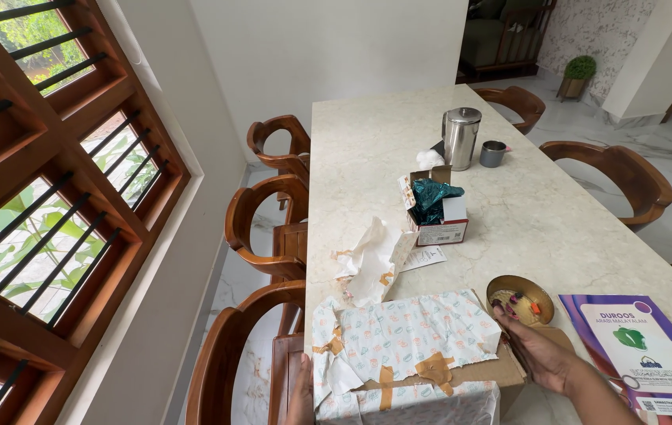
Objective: The person wraps a rectangular box with patterned paper on a dining table. They fold the paper edges, apply pieces of brown tape to secure the folds, and smooth the paper. The person uses scissors to cut tape and adjusts the box orientation multiple times.
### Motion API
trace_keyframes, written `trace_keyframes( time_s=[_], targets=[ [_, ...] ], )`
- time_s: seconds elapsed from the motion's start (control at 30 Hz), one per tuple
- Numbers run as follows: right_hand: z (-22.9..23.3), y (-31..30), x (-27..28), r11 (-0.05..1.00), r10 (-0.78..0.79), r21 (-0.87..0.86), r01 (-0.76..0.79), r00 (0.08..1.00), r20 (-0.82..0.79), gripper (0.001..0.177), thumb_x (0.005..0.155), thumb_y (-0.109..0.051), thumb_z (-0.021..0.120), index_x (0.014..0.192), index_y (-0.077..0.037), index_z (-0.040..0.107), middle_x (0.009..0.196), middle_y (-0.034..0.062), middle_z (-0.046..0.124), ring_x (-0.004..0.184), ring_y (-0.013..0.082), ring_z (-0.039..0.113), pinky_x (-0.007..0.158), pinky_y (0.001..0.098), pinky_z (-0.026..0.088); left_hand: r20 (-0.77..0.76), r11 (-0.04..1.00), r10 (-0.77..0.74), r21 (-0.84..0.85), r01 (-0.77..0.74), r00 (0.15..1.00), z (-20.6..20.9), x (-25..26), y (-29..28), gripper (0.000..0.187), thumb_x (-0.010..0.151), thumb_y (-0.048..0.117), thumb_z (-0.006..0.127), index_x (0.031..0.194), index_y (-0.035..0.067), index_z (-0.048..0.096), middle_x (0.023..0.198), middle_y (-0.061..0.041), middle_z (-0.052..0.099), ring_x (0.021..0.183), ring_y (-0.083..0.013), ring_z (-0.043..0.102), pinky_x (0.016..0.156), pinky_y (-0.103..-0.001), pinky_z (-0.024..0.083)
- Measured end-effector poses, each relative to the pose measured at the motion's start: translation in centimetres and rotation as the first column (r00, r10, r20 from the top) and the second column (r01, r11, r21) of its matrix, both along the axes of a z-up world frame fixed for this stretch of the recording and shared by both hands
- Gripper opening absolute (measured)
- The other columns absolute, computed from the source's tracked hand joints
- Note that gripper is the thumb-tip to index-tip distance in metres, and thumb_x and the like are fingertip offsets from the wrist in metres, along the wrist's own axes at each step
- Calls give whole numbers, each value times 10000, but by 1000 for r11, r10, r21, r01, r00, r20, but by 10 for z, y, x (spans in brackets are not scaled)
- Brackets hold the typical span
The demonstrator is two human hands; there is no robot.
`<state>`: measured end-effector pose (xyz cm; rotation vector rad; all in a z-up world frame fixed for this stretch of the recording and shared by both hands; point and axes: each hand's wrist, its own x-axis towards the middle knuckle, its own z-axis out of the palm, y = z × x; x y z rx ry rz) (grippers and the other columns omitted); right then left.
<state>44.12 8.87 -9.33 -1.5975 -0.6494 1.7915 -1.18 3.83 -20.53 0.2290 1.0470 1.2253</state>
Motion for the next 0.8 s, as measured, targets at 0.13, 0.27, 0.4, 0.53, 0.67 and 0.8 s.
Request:
trace_keyframes(
  time_s=[0.13, 0.27, 0.4, 0.53, 0.67, 0.8],
  targets=[
    [-3, -11, -22, 999, -33, 20, 34, 996, -79, 839, 828, -621, 633, 1487, -110, 551, 1402, 161, 674, 1241, 264, 646, 1025, 442, 517, 44, 998, 33, 51, -35, 998, 6, 6, -7, 694, 1014, 486, 384, 1530, 25, 342, 1383, -297, 617, 1263, -338, 643, 992, -438, 572],
    [0, -13, -24, 997, -72, 7, 72, 996, -55, 780, 818, -636, 609, 1448, -177, 557, 1371, 138, 696, 1203, 229, 681, 999, 413, 538, -284, 995, 1, 100, 28, 959, 20, 8, 5, 723, 976, 506, 411, 1623, 221, 262, 1634, -111, 351, 1473, -263, 397, 1150, -367, 368],
    [2, -16, -24, 997, -68, 18, 69, 996, -58, 809, 817, -641, 628, 1445, -133, 586, 1337, 133, 713, 1193, 224, 670, 986, 404, 527, -705, 868, -28, 334, 366, 709, 48, 8, -44, 984, 778, 343, 750, 1624, 221, 262, 1705, -152, 152, 1544, -315, 245, 1198, -430, 338],
    [3, -16, -25, 998, -61, 27, 62, 998, -35, 817, 814, -644, 631, 1447, -130, 580, 1339, 129, 710, 1191, 221, 672, 990, 405, 528, -963, 769, -78, 107, 631, 258, 77, 4, -58, 1247, 575, 225, 1024, 1592, 213, 302, 1728, -135, 25, 1533, -341, 141, 1210, -497, 293],
    [-1, -15, -25, 998, -54, 23, 55, 998, -27, 832, 814, -659, 624, 1446, -120, 584, 1334, 131, 713, 1187, 216, 674, 989, 398, 528, -973, 756, -37, 122, 643, 229, 79, 0, -64, 1241, 600, 303, 1031, 1591, 190, 292, 1737, -144, 103, 1531, -388, 207, 1214, -539, 335],
    [-5, -16, -23, 998, -67, 22, 67, 998, 0, 838, 818, -662, 622, 1454, -119, 580, 1340, 132, 713, 1196, 216, 676, 999, 394, 524, -977, 738, 31, 164, 654, 210, 73, 3, -65, 1043, 742, 385, 957, 1575, 172, 366, 1725, -192, 103, 1527, -431, 200, 1202, -544, 337]
  ],
)
